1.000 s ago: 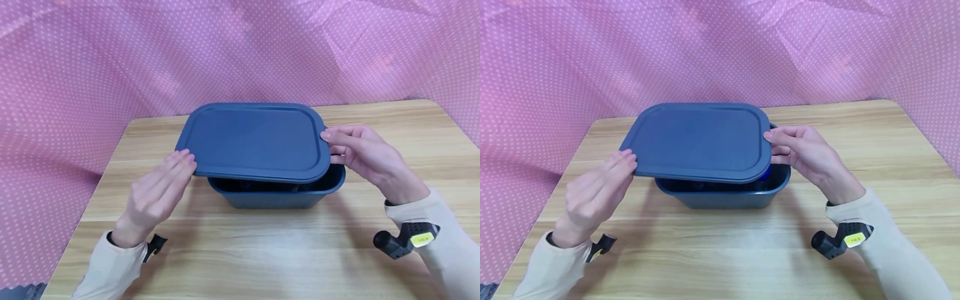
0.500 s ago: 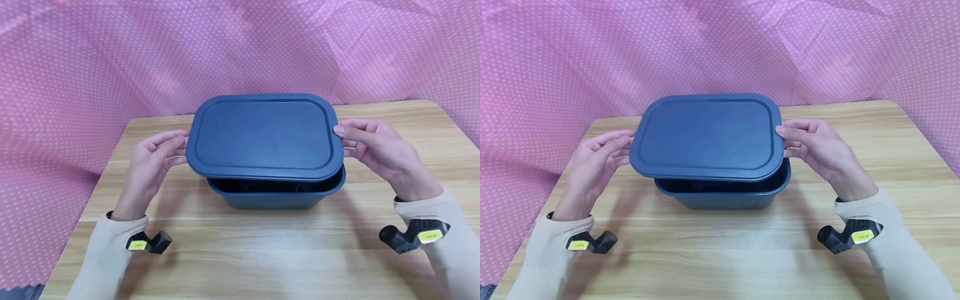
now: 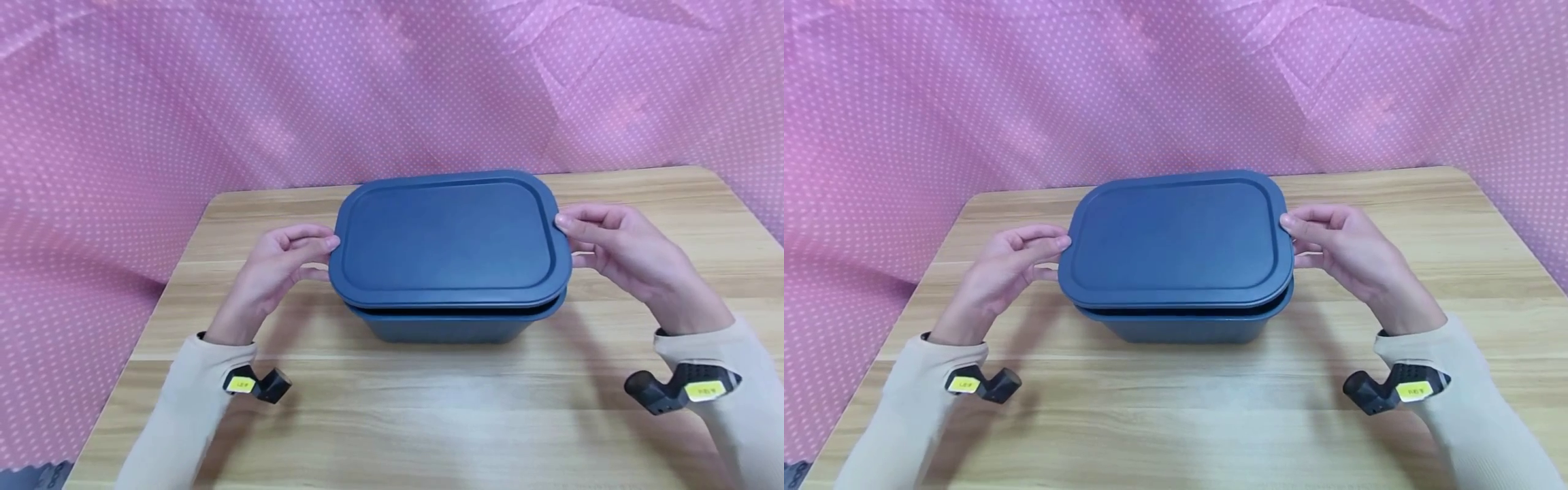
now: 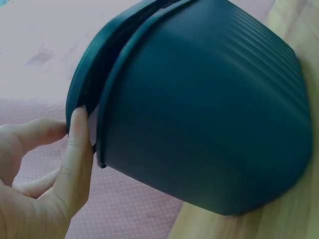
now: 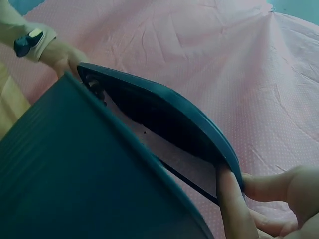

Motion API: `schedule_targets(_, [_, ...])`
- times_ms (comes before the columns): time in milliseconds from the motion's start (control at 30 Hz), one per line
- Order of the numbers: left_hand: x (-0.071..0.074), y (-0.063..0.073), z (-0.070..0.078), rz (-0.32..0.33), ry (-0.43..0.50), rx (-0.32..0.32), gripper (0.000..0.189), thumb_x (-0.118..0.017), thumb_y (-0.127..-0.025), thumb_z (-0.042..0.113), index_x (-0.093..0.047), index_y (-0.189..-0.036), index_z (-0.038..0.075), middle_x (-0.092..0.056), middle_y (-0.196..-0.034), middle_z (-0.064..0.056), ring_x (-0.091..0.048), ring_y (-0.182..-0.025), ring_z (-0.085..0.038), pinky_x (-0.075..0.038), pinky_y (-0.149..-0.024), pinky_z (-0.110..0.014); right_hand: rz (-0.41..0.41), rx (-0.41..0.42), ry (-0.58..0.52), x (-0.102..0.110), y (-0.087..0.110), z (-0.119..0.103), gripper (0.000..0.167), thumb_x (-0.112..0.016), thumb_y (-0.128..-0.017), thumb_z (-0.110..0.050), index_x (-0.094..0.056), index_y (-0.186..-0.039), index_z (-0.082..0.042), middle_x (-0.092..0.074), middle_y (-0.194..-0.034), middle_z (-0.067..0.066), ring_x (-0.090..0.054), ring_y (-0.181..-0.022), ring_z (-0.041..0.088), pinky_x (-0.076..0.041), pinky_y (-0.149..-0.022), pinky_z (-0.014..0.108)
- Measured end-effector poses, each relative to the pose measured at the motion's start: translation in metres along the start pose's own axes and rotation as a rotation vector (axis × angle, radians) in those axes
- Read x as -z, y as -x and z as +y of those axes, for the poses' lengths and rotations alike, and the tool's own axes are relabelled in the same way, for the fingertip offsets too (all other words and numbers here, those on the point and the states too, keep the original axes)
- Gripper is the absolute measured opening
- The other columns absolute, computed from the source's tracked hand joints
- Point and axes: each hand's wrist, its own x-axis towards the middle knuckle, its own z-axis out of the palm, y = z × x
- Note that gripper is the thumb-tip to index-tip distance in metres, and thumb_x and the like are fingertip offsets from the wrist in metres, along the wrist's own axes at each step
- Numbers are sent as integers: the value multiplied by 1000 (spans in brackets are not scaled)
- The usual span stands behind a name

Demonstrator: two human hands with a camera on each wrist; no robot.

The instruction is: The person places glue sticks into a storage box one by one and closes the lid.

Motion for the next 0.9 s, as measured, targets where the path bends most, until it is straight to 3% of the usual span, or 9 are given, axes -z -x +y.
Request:
schedule_targets(300, [-3, -1, -3, -13, -99, 44, 15, -67, -90, 6, -61, -102, 1, -71, -86, -3, -68, -74, -17, -60, -69, -38, 76, -60, 308, -2, 1, -2, 14, -56, -98, -7, -70, -99, -10, -66, -74, 4, -62, -61, 15, -56, -56, 28])
schedule_targets(400, [-3, -1, -2, -34, -123, 57, 18, -67, -90, 7, -59, -104, 0, -70, -86, -2, -68, -76, -17, -60, -70, -39, 103, -69, 454, -3, 2, -4, 11, -57, -98, -12, -64, -107, -9, -63, -69, 4, -58, -56, 16, -54, -52, 27])
schedule_targets(533, [-2, -1, -3, -53, -134, 72, 18, -65, -91, 7, -58, -106, -1, -70, -87, -2, -68, -77, -17, -60, -71, -39, 112, -63, 624, -7, 4, -5, 25, -56, -99, -18, -52, -121, -7, -57, -61, 4, -55, -50, 18, -50, -47, 28])
schedule_targets(767, [-2, -1, -4, -50, -149, 83, 21, -66, -91, 8, -57, -108, -2, -70, -90, -3, -68, -74, -17, -60, -70, -38, 136, -82, 665, -10, 6, -4, 46, -59, -98, -18, -41, -139, -6, -58, -61, 4, -53, -49, 19, -45, -43, 28])
schedule_targets(900, [-2, -2, -2, -68, -229, 72, 27, -66, -92, 12, -55, -112, -4, -65, -98, -8, -67, -82, -20, -59, -73, -42, 147, -73, 673, -10, 7, -2, 48, -60, -97, -18, -41, -140, -8, -59, -63, 4, -53, -51, 19, -46, -45, 28])
